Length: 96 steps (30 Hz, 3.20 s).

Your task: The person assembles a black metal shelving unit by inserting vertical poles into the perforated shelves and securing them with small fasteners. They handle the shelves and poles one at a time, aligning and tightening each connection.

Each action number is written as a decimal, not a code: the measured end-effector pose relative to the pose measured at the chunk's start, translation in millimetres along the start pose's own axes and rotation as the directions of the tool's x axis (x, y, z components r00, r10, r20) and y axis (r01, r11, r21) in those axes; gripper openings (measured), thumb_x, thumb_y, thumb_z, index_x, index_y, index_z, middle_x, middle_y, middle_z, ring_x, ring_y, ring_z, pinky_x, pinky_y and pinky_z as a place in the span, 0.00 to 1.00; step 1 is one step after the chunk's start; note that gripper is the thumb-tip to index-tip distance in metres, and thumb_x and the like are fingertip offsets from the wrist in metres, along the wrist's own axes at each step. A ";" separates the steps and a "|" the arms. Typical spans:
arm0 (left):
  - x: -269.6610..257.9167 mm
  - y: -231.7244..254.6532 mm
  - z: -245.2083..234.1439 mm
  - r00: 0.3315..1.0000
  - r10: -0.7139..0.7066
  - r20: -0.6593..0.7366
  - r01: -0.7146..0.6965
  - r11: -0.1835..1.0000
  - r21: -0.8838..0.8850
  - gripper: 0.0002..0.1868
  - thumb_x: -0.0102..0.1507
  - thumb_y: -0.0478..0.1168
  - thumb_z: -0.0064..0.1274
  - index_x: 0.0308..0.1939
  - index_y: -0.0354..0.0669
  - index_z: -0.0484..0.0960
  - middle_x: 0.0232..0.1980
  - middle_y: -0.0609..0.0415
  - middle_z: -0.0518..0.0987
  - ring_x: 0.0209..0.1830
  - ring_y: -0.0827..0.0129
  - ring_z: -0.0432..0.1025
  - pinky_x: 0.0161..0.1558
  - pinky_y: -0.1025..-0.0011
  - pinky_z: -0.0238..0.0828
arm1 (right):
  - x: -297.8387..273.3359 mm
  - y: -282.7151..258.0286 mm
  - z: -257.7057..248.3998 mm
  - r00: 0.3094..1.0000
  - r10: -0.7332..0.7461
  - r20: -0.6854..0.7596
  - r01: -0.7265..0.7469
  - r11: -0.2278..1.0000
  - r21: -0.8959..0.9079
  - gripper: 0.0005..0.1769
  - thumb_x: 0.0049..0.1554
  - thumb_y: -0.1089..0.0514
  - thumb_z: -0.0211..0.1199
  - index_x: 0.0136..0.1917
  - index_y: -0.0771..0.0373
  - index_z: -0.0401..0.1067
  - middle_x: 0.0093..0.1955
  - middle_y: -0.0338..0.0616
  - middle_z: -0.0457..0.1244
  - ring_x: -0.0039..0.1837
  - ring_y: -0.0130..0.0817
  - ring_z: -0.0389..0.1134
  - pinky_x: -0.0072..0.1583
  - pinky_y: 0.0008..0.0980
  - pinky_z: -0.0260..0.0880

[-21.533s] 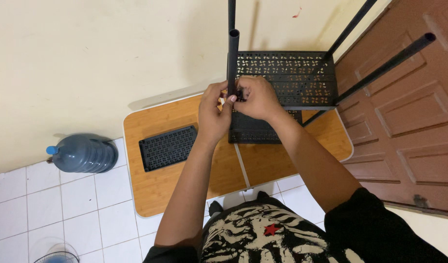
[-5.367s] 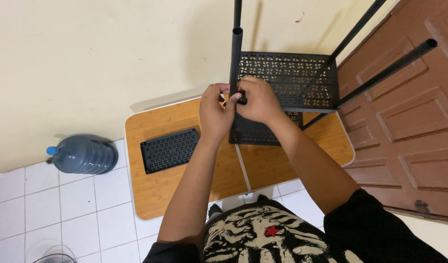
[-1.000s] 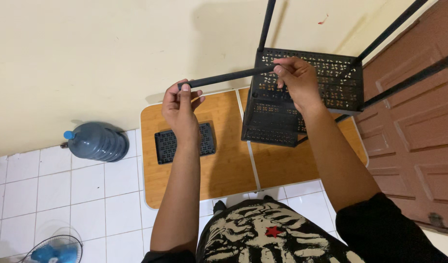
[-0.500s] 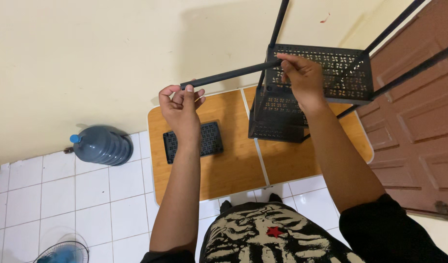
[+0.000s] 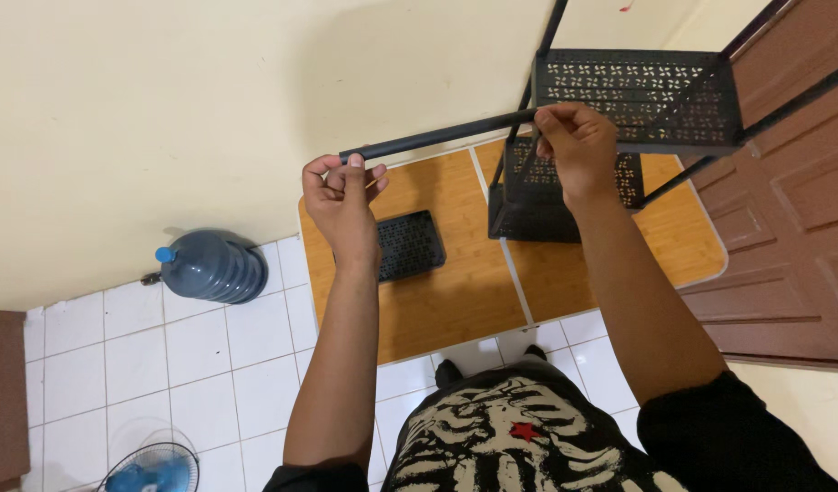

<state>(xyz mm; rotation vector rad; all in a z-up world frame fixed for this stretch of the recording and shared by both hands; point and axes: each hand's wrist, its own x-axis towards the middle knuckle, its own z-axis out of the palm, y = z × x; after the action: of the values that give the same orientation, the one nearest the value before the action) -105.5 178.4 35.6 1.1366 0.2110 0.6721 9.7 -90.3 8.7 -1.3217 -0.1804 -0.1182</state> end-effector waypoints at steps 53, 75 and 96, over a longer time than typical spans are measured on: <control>-4.0 16.7 -139.8 0.999 0.004 -0.040 0.012 0.919 0.394 0.13 0.67 0.37 0.59 0.55 0.38 0.84 0.44 0.55 0.83 0.33 0.79 0.76 0.35 0.78 0.76 | -83.5 80.4 82.1 0.987 0.155 0.035 -0.155 0.988 0.001 0.15 0.61 0.68 0.64 0.62 0.69 0.74 0.47 0.39 0.67 0.46 0.24 0.69 0.50 0.26 0.72; -1.8 -47.9 -175.7 0.987 -0.107 -0.120 0.153 0.857 0.492 0.16 0.65 0.34 0.59 0.57 0.36 0.83 0.43 0.56 0.84 0.29 0.82 0.72 0.31 0.81 0.68 | -95.6 154.1 79.4 0.985 0.167 -0.049 -0.174 0.952 -0.252 0.14 0.60 0.65 0.68 0.59 0.66 0.77 0.47 0.36 0.69 0.47 0.19 0.68 0.51 0.21 0.70; -15.2 -229.2 -260.7 0.992 0.086 -0.096 0.025 0.603 0.797 0.12 0.61 0.37 0.65 0.49 0.47 0.88 0.63 0.50 0.78 0.68 0.57 0.65 0.70 0.61 0.59 | -106.7 344.8 45.4 0.984 0.173 0.042 -0.136 0.882 -0.451 0.16 0.59 0.60 0.69 0.60 0.64 0.78 0.45 0.31 0.70 0.41 0.16 0.63 0.43 0.20 0.63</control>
<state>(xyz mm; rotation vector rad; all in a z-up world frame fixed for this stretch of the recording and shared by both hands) -154.6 311.6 -281.6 1.9789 0.6557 0.6934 -32.8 36.0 -329.8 -1.7984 -0.1186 0.0343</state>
